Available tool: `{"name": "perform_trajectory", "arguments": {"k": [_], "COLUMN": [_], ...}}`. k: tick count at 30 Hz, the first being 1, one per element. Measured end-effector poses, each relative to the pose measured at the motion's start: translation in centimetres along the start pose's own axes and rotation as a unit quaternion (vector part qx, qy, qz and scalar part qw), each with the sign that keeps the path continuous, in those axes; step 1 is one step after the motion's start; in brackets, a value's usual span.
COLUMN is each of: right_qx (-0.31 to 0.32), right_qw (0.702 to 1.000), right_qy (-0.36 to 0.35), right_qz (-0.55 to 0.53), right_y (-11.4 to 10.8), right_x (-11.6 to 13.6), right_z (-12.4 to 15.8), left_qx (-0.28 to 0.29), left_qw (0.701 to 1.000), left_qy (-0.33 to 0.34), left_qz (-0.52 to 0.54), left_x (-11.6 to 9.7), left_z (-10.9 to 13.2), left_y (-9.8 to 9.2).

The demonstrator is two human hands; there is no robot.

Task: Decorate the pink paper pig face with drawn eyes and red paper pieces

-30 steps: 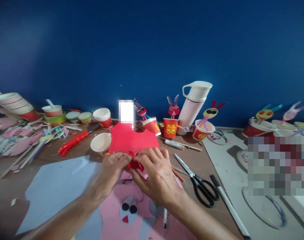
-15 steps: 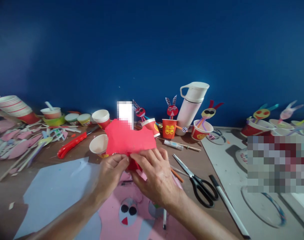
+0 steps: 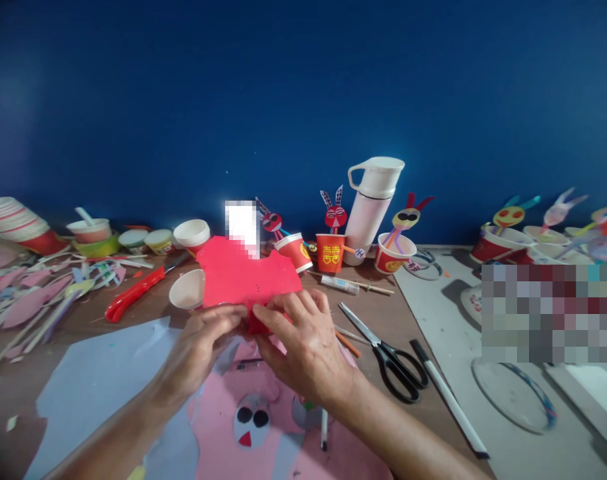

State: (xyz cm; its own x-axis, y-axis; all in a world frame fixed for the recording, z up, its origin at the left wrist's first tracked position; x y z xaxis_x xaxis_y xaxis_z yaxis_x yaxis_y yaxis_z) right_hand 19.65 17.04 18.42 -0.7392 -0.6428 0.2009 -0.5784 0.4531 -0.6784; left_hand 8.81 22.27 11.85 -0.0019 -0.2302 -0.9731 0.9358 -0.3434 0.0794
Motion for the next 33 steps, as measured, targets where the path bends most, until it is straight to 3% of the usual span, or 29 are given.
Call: {"name": "perform_trajectory", "arguments": {"k": [12,33], "right_qx": [0.015,0.03], "right_qw": [1.0,0.999], "right_qy": [-0.003,-0.028], "right_qz": [-0.01,-0.024], "right_y": [0.5,0.5], "right_x": [-0.5,-0.5], "right_z": [0.0,-0.1], "left_qx": [0.048,-0.011], "left_qw": [0.999,0.999], "left_qy": [0.005,-0.035], "left_qz": [0.014,0.002], "left_x": [-0.1,1.1], "left_z": [-0.1,-0.3], "left_y": [1.2,0.2]}}
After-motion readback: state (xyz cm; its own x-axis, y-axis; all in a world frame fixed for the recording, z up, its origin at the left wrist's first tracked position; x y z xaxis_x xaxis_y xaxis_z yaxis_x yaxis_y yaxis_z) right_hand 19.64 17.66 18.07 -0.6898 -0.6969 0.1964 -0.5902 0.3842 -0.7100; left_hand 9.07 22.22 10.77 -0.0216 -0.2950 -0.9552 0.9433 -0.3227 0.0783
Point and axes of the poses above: each hand's wrist, its own z-axis away from the middle knuckle, its own y-axis out of the palm, x = y × z, the point moved 10 cm from there along -z, towards the middle knuckle, and after that the axes turned 6 degrees about -y, right-handed, at the moved point
